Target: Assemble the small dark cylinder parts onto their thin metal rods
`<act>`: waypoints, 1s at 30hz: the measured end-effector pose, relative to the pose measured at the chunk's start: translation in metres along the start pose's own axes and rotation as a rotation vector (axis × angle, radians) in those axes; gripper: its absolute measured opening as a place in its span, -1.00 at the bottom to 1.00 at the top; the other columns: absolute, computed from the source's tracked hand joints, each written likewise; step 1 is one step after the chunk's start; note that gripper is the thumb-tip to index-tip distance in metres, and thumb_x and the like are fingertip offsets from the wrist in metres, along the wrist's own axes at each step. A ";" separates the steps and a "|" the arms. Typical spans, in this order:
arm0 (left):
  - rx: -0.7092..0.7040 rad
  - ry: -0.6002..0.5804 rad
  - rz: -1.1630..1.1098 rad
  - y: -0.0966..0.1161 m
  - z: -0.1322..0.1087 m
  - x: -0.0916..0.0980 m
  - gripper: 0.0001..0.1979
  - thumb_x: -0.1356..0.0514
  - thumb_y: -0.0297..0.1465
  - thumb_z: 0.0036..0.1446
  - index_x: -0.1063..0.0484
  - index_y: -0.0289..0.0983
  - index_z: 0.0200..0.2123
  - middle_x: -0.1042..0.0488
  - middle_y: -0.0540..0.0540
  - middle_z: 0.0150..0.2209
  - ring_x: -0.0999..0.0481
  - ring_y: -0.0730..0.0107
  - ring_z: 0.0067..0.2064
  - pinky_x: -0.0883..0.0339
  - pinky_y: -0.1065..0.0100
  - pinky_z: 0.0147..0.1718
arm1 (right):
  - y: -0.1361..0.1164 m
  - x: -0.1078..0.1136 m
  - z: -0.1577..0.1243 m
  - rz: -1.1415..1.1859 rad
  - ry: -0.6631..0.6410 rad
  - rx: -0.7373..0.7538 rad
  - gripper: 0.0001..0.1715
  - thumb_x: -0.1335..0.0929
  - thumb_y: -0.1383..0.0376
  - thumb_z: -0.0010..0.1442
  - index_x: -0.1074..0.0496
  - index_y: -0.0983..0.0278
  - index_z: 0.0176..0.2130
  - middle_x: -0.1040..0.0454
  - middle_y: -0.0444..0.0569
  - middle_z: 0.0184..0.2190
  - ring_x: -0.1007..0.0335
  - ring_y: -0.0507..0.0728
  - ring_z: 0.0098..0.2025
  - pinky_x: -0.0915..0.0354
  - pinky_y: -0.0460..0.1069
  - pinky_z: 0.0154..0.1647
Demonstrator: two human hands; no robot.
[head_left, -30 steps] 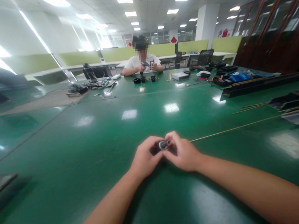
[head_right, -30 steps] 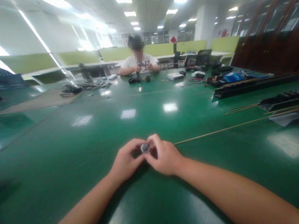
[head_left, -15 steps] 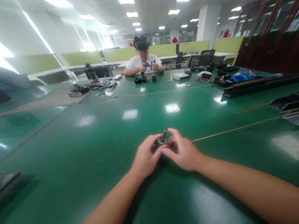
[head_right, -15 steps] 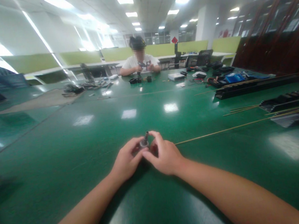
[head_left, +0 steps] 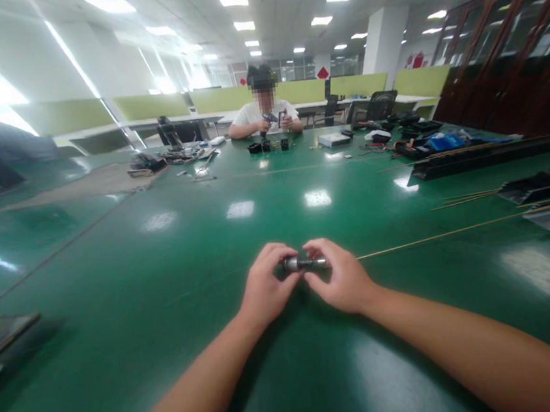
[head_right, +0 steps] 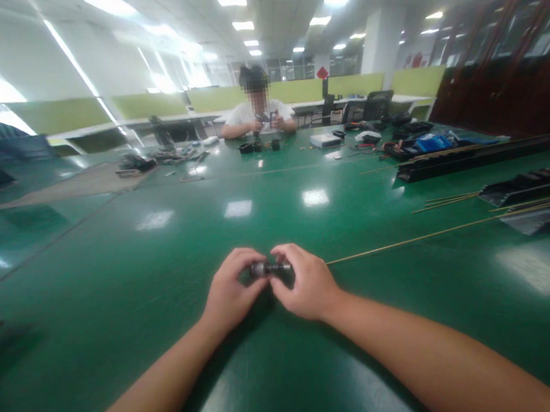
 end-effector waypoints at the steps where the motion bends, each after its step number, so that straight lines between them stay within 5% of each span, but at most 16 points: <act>1: 0.000 0.000 0.001 0.000 0.000 0.000 -0.82 -0.25 -0.51 0.08 -0.46 -0.23 -0.20 -0.46 -0.09 -0.20 -0.46 0.30 -0.12 -0.38 0.27 -0.10 | -0.001 0.000 0.000 -0.020 -0.005 0.010 -0.55 -0.38 0.35 0.09 -0.36 0.20 0.00 -0.49 -0.01 -0.14 -0.44 0.18 -0.13 -0.36 0.06 -0.05; 10: -0.006 -0.010 0.008 -0.001 0.000 -0.001 -0.80 -0.27 -0.52 0.07 -0.48 -0.22 -0.20 -0.48 -0.07 -0.19 -0.46 0.30 -0.11 -0.36 0.28 -0.09 | 0.001 -0.004 0.001 -0.069 -0.042 -0.010 -0.77 -0.36 0.33 0.17 -0.46 0.21 -0.12 -0.51 -0.03 -0.21 -0.43 0.16 -0.16 -0.34 0.04 -0.09; 30: 0.006 -0.020 -0.018 -0.004 -0.001 -0.004 -0.77 -0.33 -0.53 0.03 -0.54 -0.21 -0.20 -0.49 -0.05 -0.22 -0.47 0.37 -0.16 -0.35 0.36 -0.14 | 0.013 -0.010 0.003 0.016 -0.076 -0.037 -0.84 -0.39 0.37 0.14 -0.49 0.23 -0.21 -0.55 -0.06 -0.27 -0.47 0.13 -0.21 -0.35 0.00 -0.17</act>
Point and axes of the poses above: each hand's wrist, its own z-axis towards the middle knuckle, its own x-axis out of the back of the hand, y = z × x, the point moved 9 cm from there along z, towards the middle knuckle
